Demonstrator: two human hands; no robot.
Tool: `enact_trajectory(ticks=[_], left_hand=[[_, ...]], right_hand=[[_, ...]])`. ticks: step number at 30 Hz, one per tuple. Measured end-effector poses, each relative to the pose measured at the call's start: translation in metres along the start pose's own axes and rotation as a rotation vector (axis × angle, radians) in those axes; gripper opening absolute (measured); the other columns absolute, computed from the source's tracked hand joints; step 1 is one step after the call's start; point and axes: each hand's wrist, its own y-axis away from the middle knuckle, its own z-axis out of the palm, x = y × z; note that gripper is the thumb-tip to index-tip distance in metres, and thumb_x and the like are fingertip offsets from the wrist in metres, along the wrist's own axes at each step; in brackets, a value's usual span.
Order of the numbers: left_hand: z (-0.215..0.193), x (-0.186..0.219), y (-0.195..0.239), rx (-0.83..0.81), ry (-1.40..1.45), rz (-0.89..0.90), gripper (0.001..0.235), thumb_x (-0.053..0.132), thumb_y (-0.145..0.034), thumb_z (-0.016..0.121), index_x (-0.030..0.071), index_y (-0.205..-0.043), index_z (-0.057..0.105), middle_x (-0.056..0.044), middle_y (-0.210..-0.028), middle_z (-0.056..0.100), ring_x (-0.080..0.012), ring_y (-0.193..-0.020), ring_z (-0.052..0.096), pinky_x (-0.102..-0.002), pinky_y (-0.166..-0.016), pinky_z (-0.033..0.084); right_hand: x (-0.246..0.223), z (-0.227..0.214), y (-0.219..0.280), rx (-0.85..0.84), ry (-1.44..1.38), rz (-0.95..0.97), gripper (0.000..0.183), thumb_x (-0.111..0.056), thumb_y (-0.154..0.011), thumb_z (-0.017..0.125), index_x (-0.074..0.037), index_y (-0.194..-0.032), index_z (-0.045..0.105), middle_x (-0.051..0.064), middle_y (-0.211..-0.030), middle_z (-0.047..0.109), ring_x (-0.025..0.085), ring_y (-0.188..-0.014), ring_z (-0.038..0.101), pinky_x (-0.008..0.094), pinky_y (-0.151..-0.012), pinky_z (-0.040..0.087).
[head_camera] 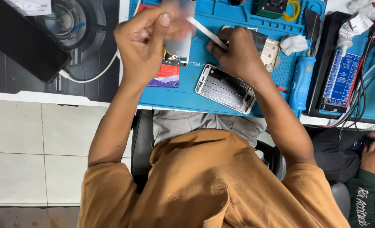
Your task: The person disassembles a white smartphone using a screwdriver and tweezers, removes the back cover and internal components, and prepares a new screen assembly. The person handles the phone chassis, screws, and screen parts on a blue work mat.
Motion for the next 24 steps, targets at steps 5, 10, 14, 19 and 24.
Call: enact_trajectory(ticks=[5, 10, 14, 19, 24], left_hand=[[0.008, 0.003, -0.002, -0.003, 0.01, -0.06, 0.023, 0.012, -0.117, 0.062, -0.005, -0.132, 0.065, -0.022, -0.117, 0.076, -0.0322, -0.094, 0.081, -0.032, -0.076, 0.069], [0.006, 0.003, 0.002, 0.03, 0.008, -0.165, 0.018, 0.007, -0.114, 0.062, -0.006, -0.125, 0.067, -0.021, -0.109, 0.078, -0.0298, -0.088, 0.082, -0.033, -0.07, 0.069], [0.005, -0.001, 0.004, 0.056, -0.063, -0.141, 0.016, 0.007, -0.11, 0.068, -0.009, -0.109, 0.069, -0.021, -0.095, 0.077, -0.0253, -0.072, 0.077, -0.033, -0.06, 0.067], [0.001, -0.004, 0.004, 0.137, -0.168, -0.163, 0.036, 0.013, -0.111, 0.07, -0.006, -0.082, 0.061, -0.014, -0.066, 0.064, -0.0184, -0.05, 0.067, -0.028, -0.042, 0.05], [0.004, -0.003, -0.001, 0.094, -0.163, -0.037, 0.03, 0.018, -0.118, 0.057, -0.006, -0.102, 0.065, -0.017, -0.082, 0.072, -0.0239, -0.073, 0.078, -0.028, -0.06, 0.058]], right_hand=[[0.002, -0.003, 0.0, -0.033, -0.045, 0.052, 0.02, -0.013, -0.092, 0.077, 0.006, -0.084, 0.074, 0.02, -0.065, 0.063, 0.024, -0.051, 0.06, 0.038, -0.053, 0.046], [-0.006, -0.02, 0.008, -0.006, -0.144, 0.123, 0.024, -0.02, -0.097, 0.078, 0.002, -0.087, 0.074, 0.01, -0.063, 0.064, 0.016, -0.051, 0.054, 0.033, -0.049, 0.04], [-0.006, -0.06, 0.032, 0.09, -0.113, 0.149, 0.024, -0.021, -0.109, 0.076, 0.002, -0.1, 0.072, 0.007, -0.068, 0.056, 0.014, -0.059, 0.049, 0.03, -0.054, 0.035], [0.017, -0.093, 0.052, 0.139, 0.071, -0.055, 0.011, -0.003, -0.1, 0.073, 0.008, -0.104, 0.071, 0.016, -0.093, 0.062, 0.024, -0.077, 0.063, 0.035, -0.066, 0.05], [0.042, -0.096, 0.037, 0.09, 0.269, -0.221, 0.016, 0.002, -0.094, 0.082, 0.006, -0.107, 0.073, 0.019, -0.102, 0.067, 0.034, -0.091, 0.07, 0.04, -0.078, 0.056]])
